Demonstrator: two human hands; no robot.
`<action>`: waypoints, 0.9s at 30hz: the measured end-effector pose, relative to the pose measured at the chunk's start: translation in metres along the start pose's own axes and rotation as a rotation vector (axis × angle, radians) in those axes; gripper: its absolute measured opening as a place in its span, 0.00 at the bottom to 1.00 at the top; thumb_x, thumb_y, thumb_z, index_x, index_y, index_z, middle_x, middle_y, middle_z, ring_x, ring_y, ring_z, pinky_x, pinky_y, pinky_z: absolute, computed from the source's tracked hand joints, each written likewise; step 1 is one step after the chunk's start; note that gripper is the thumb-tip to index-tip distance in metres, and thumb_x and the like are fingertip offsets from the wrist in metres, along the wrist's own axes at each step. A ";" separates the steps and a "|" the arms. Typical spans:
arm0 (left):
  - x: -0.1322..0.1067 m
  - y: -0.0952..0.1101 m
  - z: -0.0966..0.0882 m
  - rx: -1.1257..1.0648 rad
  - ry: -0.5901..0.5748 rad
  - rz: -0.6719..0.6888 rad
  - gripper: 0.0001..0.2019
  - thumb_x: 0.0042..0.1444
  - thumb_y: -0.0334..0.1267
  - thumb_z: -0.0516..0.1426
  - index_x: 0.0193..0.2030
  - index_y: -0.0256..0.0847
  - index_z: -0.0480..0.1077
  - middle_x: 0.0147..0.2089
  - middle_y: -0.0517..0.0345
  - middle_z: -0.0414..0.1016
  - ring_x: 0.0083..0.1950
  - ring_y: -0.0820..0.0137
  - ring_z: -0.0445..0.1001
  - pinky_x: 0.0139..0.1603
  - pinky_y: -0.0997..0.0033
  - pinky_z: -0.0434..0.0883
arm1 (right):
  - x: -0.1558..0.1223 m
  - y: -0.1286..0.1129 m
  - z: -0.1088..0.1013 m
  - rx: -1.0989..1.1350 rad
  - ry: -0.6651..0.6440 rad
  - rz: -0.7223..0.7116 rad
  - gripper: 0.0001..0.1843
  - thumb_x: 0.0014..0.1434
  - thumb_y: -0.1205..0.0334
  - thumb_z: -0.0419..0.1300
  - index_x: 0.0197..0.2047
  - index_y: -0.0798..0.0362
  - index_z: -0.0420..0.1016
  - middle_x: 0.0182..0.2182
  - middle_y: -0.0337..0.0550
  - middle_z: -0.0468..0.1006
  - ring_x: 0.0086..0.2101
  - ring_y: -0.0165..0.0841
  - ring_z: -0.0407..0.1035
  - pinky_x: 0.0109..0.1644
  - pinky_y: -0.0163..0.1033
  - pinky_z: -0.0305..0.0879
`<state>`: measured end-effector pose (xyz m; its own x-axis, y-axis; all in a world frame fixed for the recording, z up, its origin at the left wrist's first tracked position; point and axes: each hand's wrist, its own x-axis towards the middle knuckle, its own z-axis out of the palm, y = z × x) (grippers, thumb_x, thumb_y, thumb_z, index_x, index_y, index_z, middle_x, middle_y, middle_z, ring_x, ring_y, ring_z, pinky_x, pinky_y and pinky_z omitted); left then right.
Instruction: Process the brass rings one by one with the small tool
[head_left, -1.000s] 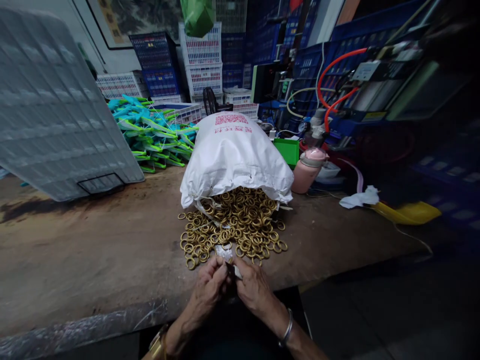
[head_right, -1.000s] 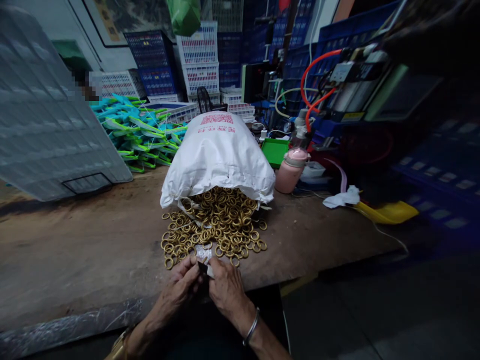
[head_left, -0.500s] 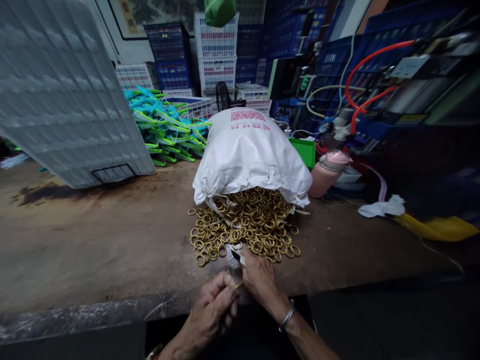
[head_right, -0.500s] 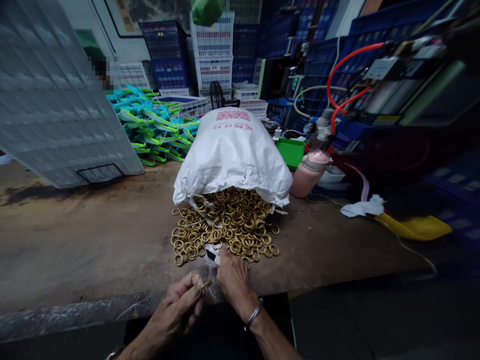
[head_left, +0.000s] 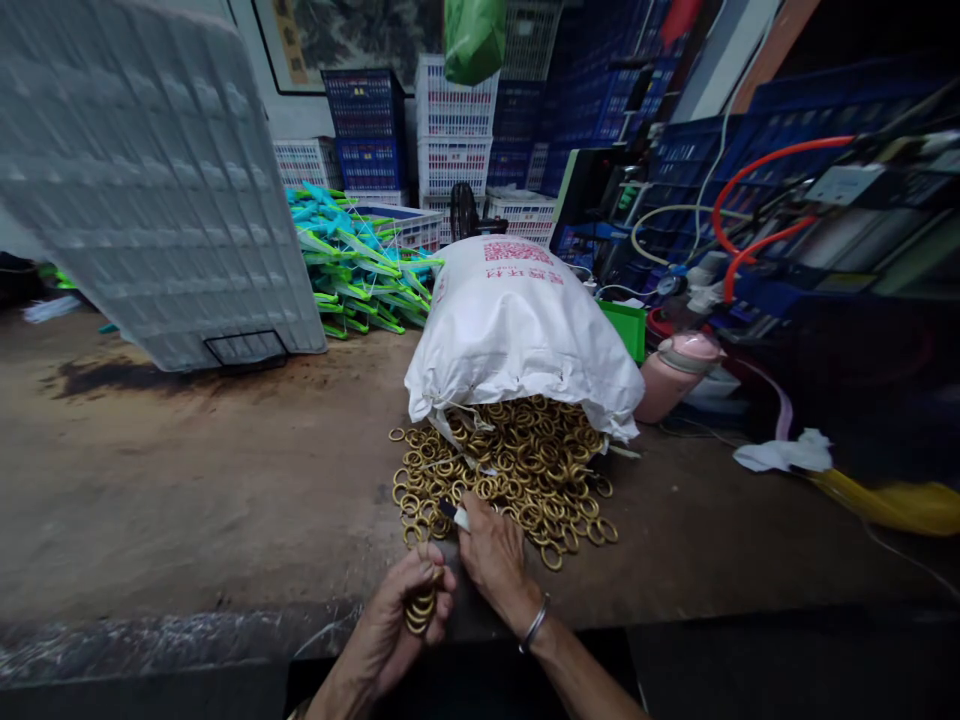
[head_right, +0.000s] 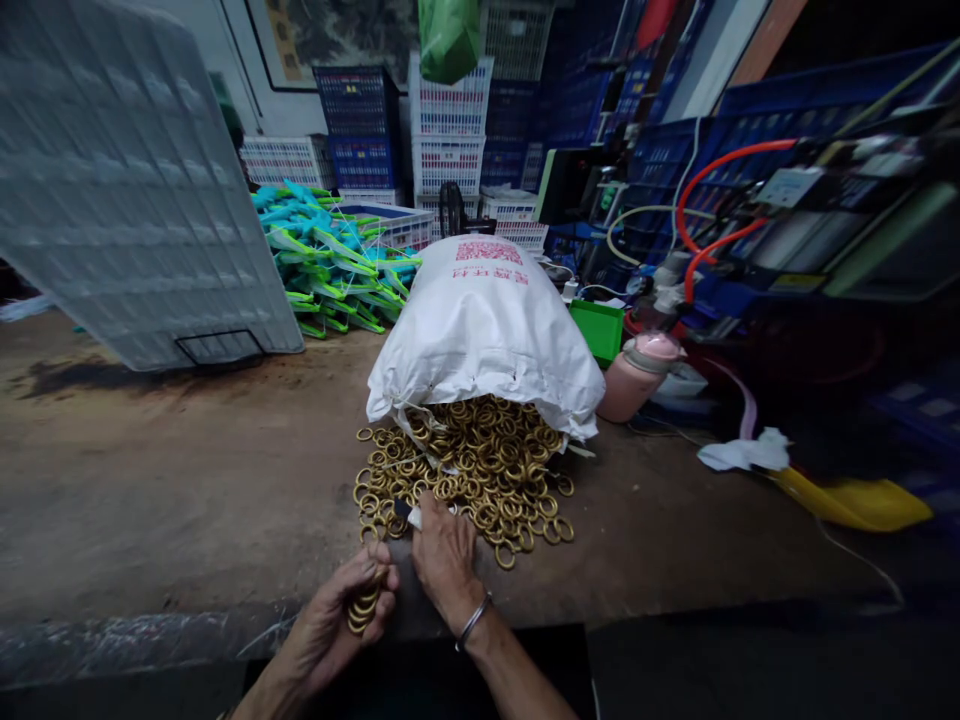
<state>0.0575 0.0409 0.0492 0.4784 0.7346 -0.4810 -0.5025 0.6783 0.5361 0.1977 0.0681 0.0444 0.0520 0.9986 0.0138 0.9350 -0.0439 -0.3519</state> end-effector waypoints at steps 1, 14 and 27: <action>0.001 0.001 -0.001 -0.023 -0.011 -0.007 0.11 0.46 0.36 0.60 0.36 0.39 0.64 0.29 0.60 0.70 0.23 0.78 0.68 0.19 0.82 0.60 | 0.000 0.000 0.000 0.006 0.007 0.001 0.11 0.56 0.70 0.49 0.40 0.51 0.67 0.32 0.42 0.76 0.31 0.33 0.70 0.31 0.36 0.49; 0.021 0.007 0.003 0.240 0.066 0.201 0.13 0.48 0.43 0.60 0.31 0.37 0.65 0.26 0.61 0.69 0.21 0.79 0.65 0.15 0.83 0.60 | -0.010 0.021 0.001 0.388 0.068 -0.109 0.10 0.53 0.70 0.48 0.36 0.51 0.66 0.28 0.39 0.74 0.29 0.31 0.68 0.33 0.32 0.57; 0.022 0.003 0.010 0.656 0.160 0.295 0.16 0.46 0.51 0.58 0.25 0.39 0.62 0.15 0.70 0.56 0.15 0.80 0.52 0.16 0.80 0.51 | -0.019 0.017 0.000 0.609 0.079 -0.079 0.08 0.54 0.63 0.51 0.35 0.52 0.70 0.29 0.40 0.75 0.30 0.29 0.68 0.35 0.31 0.59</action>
<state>0.0741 0.0588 0.0474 0.2536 0.9124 -0.3213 -0.0354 0.3407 0.9395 0.2130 0.0480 0.0380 0.0383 0.9916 0.1233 0.5706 0.0796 -0.8174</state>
